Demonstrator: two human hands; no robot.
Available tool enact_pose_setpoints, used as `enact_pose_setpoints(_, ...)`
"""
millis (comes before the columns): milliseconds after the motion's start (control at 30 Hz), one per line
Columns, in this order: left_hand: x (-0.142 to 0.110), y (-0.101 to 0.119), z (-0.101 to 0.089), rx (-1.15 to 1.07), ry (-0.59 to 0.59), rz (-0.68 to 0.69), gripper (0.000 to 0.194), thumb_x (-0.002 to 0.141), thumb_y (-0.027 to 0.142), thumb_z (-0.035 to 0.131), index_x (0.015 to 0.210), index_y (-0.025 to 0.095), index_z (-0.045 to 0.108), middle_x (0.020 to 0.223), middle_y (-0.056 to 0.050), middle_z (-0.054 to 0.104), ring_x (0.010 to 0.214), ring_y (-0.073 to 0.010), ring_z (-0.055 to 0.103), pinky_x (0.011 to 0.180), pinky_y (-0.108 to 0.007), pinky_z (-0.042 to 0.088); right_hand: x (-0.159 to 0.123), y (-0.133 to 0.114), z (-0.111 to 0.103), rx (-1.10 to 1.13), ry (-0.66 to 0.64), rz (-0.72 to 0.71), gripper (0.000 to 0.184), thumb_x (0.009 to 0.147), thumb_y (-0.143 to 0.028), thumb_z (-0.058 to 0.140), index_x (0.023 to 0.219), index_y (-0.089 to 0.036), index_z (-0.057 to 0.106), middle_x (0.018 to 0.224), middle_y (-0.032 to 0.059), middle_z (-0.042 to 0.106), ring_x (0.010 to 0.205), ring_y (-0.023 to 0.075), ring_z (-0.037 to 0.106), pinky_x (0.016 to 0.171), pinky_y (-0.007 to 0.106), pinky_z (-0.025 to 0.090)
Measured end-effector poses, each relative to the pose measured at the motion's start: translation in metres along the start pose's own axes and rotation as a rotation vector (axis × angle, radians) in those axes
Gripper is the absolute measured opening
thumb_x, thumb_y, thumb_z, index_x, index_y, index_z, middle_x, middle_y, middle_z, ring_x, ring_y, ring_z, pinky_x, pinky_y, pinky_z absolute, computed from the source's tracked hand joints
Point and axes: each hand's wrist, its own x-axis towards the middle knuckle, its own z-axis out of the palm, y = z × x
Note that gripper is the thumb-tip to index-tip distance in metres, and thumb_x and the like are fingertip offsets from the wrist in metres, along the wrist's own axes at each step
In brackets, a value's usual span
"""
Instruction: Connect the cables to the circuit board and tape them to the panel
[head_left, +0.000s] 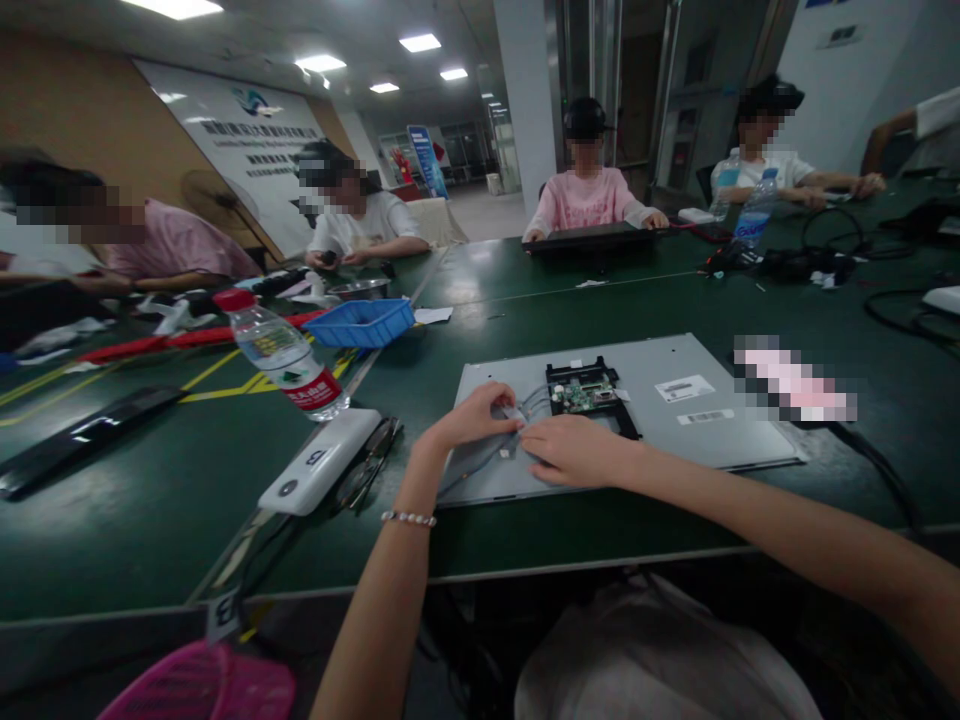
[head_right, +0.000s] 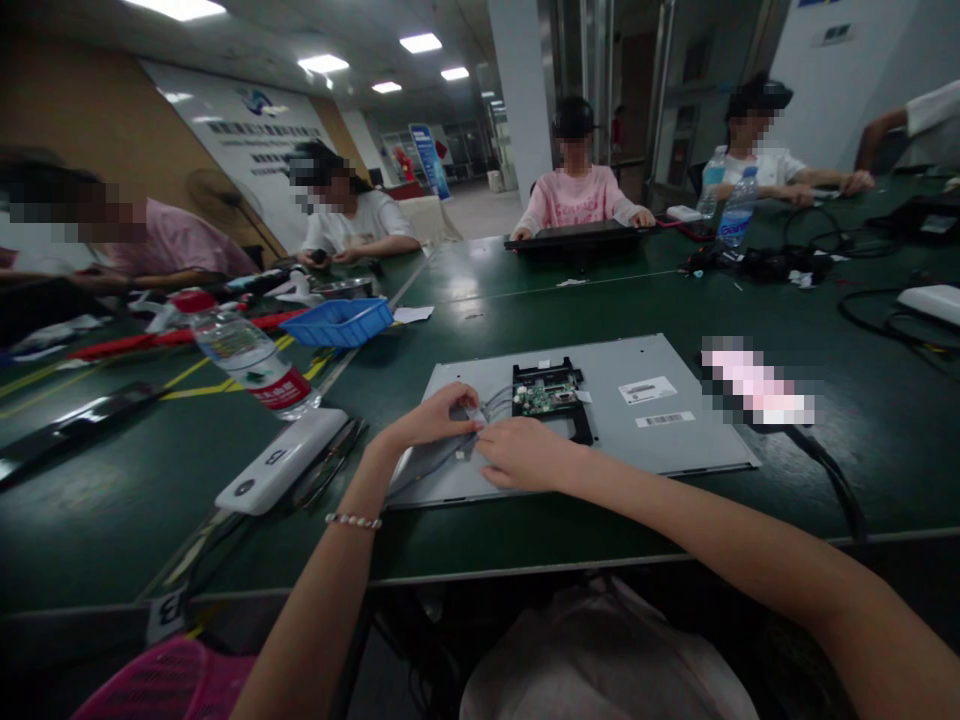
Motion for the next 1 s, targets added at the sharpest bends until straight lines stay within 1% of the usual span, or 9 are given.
enact_pose_setpoints(133, 0.001, -0.001, 0.0, -0.022, 0.016, 0.0, 0.023, 0.077, 0.039, 0.062, 0.089, 0.019, 0.06, 0.086, -0.003, 0.057, 0.082, -0.0177, 0.054, 0.077, -0.03, 0.043, -0.004, -0.004, 0.001, -0.045, -0.029, 0.01, 0.027, 0.092, -0.027, 0.044, 0.099, -0.008, 0.061, 0.098, 0.0157, 0.065, 0.093, 0.024, 0.061, 0.082, 0.035, 0.045)
enact_pose_setpoints(267, 0.002, -0.003, 0.001, -0.073, 0.017, -0.077, 0.019, 0.079, 0.037, 0.058, 0.085, 0.019, 0.061, 0.082, -0.002, 0.059, 0.076, -0.0168, 0.055, 0.073, -0.03, 0.044, -0.005, -0.01, 0.002, -0.059, -0.034, 0.03, 0.027, 0.093, -0.027, 0.042, 0.097, -0.009, 0.061, 0.097, 0.0157, 0.065, 0.093, 0.024, 0.061, 0.081, 0.035, 0.045)
enact_pose_setpoints(400, 0.001, -0.003, 0.002, -0.079, 0.041, -0.125, 0.018, 0.081, 0.036, 0.055, 0.083, 0.019, 0.06, 0.074, -0.001, 0.057, 0.069, -0.0153, 0.054, 0.066, -0.028, 0.042, -0.005, -0.014, 0.004, -0.072, -0.022, 0.071, 0.028, 0.094, -0.028, 0.04, 0.096, -0.009, 0.062, 0.097, 0.0153, 0.066, 0.091, 0.0239, 0.061, 0.078, 0.034, 0.045)
enact_pose_setpoints(467, 0.001, -0.002, 0.003, -0.079, 0.06, -0.135, 0.019, 0.082, 0.036, 0.054, 0.083, 0.018, 0.059, 0.071, 0.0, 0.056, 0.067, -0.0146, 0.053, 0.064, -0.027, 0.041, -0.004, -0.016, 0.006, -0.082, -0.015, 0.091, 0.027, 0.094, -0.026, 0.04, 0.094, -0.01, 0.062, 0.097, 0.0146, 0.066, 0.09, 0.0232, 0.061, 0.077, 0.033, 0.045)
enact_pose_setpoints(600, 0.0, 0.001, 0.003, -0.084, 0.056, -0.143, 0.021, 0.083, 0.038, 0.055, 0.085, 0.017, 0.057, 0.07, 0.001, 0.054, 0.066, -0.0136, 0.051, 0.064, -0.026, 0.041, -0.004, -0.014, 0.008, -0.091, 0.01, 0.115, 0.025, 0.093, -0.021, 0.04, 0.09, -0.011, 0.062, 0.092, 0.0127, 0.066, 0.088, 0.022, 0.06, 0.078, 0.033, 0.044)
enact_pose_setpoints(667, 0.0, 0.001, 0.003, -0.086, 0.063, -0.147, 0.025, 0.082, 0.041, 0.056, 0.09, 0.017, 0.056, 0.071, 0.001, 0.053, 0.067, -0.0135, 0.051, 0.065, -0.026, 0.041, -0.004, -0.012, 0.01, -0.077, 0.03, 0.105, 0.024, 0.093, -0.02, 0.041, 0.09, -0.011, 0.062, 0.092, 0.0119, 0.066, 0.089, 0.0215, 0.06, 0.081, 0.032, 0.043)
enact_pose_setpoints(833, 0.001, -0.004, 0.002, -0.107, 0.149, -0.179, 0.038, 0.082, 0.047, 0.056, 0.106, 0.018, 0.055, 0.081, -0.001, 0.053, 0.073, -0.0144, 0.05, 0.07, -0.028, 0.043, -0.006, -0.004, 0.012, -0.029, 0.091, 0.098, 0.022, 0.092, -0.019, 0.042, 0.091, -0.012, 0.063, 0.095, 0.0111, 0.065, 0.094, 0.0207, 0.057, 0.086, 0.033, 0.043)
enact_pose_setpoints(933, 0.001, -0.006, 0.0, -0.131, 0.138, -0.178, 0.039, 0.082, 0.047, 0.056, 0.108, 0.018, 0.055, 0.091, -0.003, 0.055, 0.077, -0.0148, 0.052, 0.074, -0.029, 0.044, -0.007, -0.001, 0.013, -0.006, 0.141, 0.091, 0.021, 0.092, -0.017, 0.044, 0.091, -0.012, 0.064, 0.095, 0.011, 0.065, 0.093, 0.0204, 0.056, 0.087, 0.034, 0.043)
enact_pose_setpoints(1000, 0.001, -0.005, -0.002, -0.139, 0.111, -0.176, 0.038, 0.082, 0.047, 0.056, 0.108, 0.018, 0.057, 0.092, -0.003, 0.057, 0.078, -0.0148, 0.052, 0.075, -0.029, 0.043, -0.007, -0.001, 0.014, 0.008, 0.17, 0.078, 0.02, 0.091, -0.016, 0.045, 0.092, -0.012, 0.064, 0.097, 0.0111, 0.065, 0.094, 0.0204, 0.056, 0.088, 0.034, 0.044)
